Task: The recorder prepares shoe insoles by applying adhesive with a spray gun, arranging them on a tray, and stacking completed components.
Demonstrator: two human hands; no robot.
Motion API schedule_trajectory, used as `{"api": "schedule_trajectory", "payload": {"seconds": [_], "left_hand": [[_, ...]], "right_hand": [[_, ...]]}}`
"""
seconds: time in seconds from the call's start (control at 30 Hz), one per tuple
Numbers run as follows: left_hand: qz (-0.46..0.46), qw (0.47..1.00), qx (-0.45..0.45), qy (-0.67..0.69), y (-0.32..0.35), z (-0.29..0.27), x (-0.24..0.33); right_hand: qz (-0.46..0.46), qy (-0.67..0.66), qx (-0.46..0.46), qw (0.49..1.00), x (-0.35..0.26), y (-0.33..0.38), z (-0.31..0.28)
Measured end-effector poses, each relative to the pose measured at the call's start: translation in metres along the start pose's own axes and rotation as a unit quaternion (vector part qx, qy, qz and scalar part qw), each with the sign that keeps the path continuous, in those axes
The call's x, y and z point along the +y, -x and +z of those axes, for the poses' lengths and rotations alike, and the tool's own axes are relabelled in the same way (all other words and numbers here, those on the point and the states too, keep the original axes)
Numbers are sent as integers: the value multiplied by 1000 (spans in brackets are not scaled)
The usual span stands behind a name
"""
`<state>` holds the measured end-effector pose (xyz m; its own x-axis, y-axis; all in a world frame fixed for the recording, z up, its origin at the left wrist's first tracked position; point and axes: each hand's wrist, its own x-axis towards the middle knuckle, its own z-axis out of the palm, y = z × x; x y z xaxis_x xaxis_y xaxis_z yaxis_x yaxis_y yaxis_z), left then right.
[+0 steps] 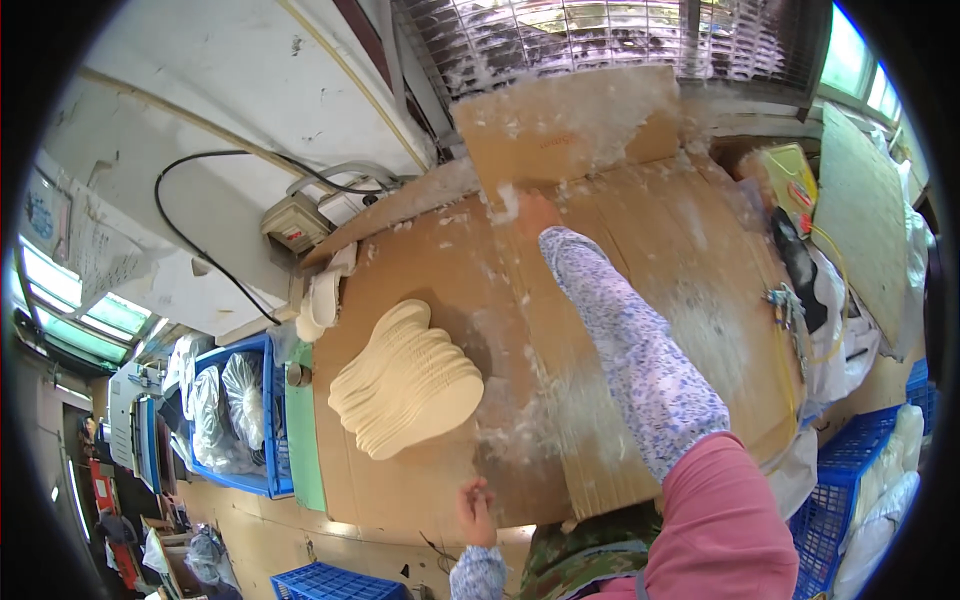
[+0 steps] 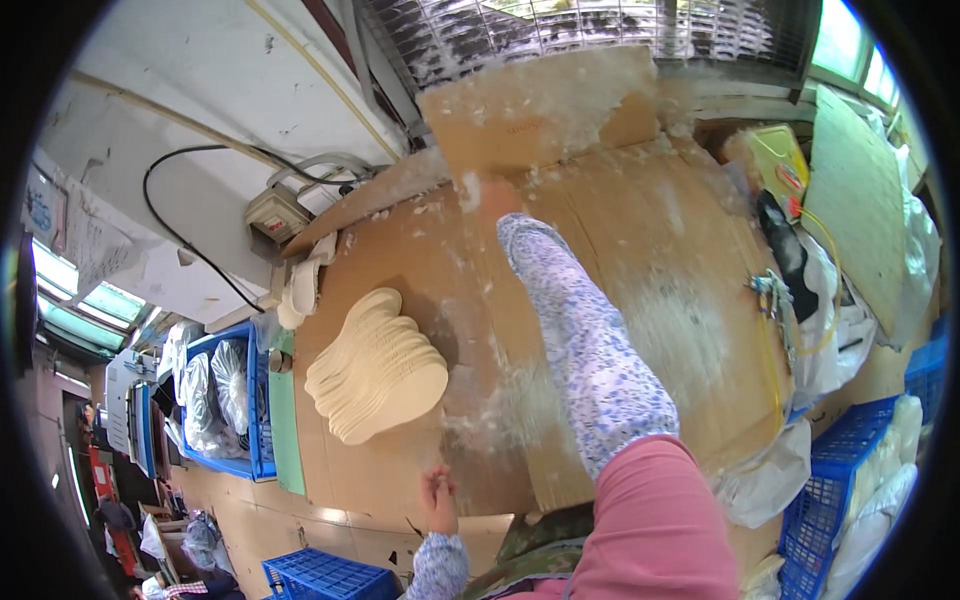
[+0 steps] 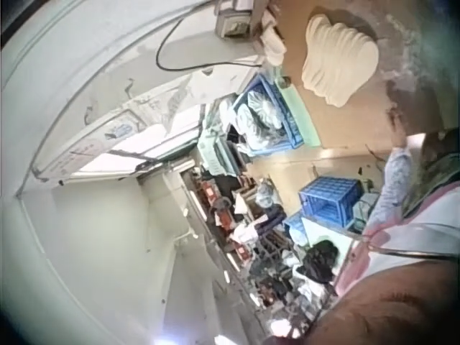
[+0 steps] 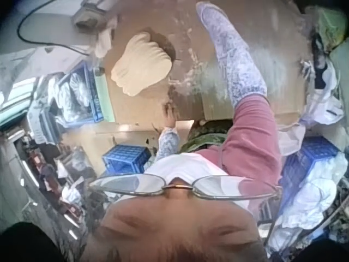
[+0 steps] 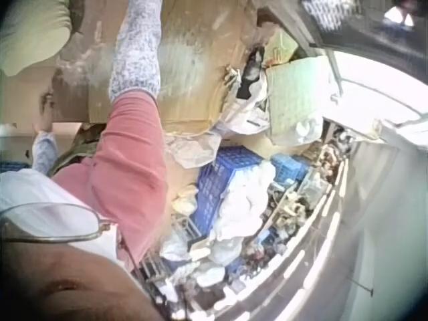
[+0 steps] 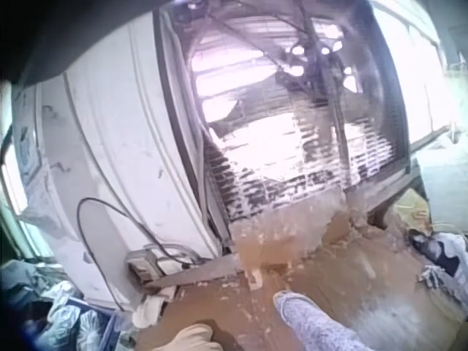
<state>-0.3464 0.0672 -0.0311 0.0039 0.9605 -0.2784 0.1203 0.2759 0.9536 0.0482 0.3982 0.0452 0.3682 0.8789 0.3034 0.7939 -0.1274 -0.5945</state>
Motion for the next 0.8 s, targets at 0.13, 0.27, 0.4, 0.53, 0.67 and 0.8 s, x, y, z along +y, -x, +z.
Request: {"api": "schedule_trajectory", "payload": {"seconds": [0.13,0.27,0.4,0.53,0.67,0.8], "left_hand": [[3,1000,-5,-4,4,36,-8],[-47,999,-9,-1,3,64,-6],[-47,999,0,-1,-6,76,-1],[14,999,-16,-33,-18,86,10],[33,995,-64,-74,-22,101,18],[69,992,-39,-94,-23,104,33]], "right_hand": [[-20,110,-12,994,36,-49,53],[8,102,-149,984,75,-82,54],[-92,127,-38,987,117,-76,15],[-89,196,-38,976,142,-63,15],[-13,117,62,991,174,-66,-4],[-27,-195,241,950,187,-66,-51]]}}
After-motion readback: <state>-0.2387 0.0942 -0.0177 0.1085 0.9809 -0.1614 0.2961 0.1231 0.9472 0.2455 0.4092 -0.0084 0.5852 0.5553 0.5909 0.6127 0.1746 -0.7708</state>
